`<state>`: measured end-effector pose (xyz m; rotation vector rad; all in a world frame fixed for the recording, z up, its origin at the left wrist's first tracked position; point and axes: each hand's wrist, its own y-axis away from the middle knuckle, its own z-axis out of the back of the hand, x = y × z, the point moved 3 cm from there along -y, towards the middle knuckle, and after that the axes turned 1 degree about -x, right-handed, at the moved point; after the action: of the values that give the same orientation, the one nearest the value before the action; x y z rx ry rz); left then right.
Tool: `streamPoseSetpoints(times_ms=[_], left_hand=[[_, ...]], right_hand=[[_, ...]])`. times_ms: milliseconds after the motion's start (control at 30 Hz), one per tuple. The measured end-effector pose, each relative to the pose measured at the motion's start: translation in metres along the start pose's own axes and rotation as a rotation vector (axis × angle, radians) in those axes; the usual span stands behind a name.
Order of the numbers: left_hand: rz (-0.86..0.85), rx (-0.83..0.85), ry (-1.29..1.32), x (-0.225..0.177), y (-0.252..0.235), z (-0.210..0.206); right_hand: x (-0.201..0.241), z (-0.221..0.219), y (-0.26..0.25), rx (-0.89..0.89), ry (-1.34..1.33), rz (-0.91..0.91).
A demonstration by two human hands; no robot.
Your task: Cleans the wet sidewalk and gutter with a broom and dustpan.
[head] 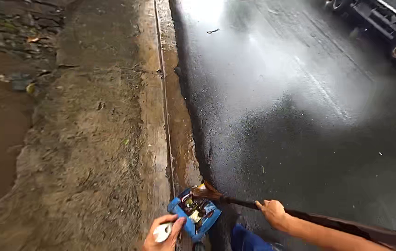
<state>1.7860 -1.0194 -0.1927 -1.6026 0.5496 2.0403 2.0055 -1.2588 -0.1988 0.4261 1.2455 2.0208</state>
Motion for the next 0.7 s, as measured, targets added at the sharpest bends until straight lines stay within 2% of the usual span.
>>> streamPoseSetpoints(times_ms=[100,200,267,333,400,467,533,600,700], left_hand=[[0.067,-0.130,-0.029,0.003,0.017,0.000],[0.072,-0.137,-0.056,0.005,0.024,-0.001],[0.084,-0.126,-0.111,0.006,0.023,-0.002],[0.096,-0.113,-0.143,0.005,0.020,-0.004],[0.101,-0.105,-0.133,0.006,0.016,-0.007],[0.095,-0.106,-0.122,0.007,0.014,-0.011],[0.058,-0.139,-0.107,0.005,0.011,-0.014],[0.014,-0.190,-0.104,0.002,0.014,-0.009],[-0.007,-0.245,-0.100,-0.006,0.024,0.015]], right_hand=[[-0.044,0.023,0.030,-0.049,0.040,0.017],[-0.079,0.054,0.060,-0.136,0.054,-0.047],[-0.086,0.059,0.063,-0.174,0.053,-0.078],[-0.074,0.047,0.042,-0.196,0.036,-0.112],[-0.049,0.016,0.005,-0.150,0.016,-0.129],[-0.024,-0.025,-0.019,-0.022,-0.010,-0.078],[-0.010,-0.056,-0.016,0.107,-0.008,-0.008],[-0.017,-0.059,0.006,0.152,-0.014,0.032],[-0.056,-0.022,0.032,0.105,-0.044,0.069]])
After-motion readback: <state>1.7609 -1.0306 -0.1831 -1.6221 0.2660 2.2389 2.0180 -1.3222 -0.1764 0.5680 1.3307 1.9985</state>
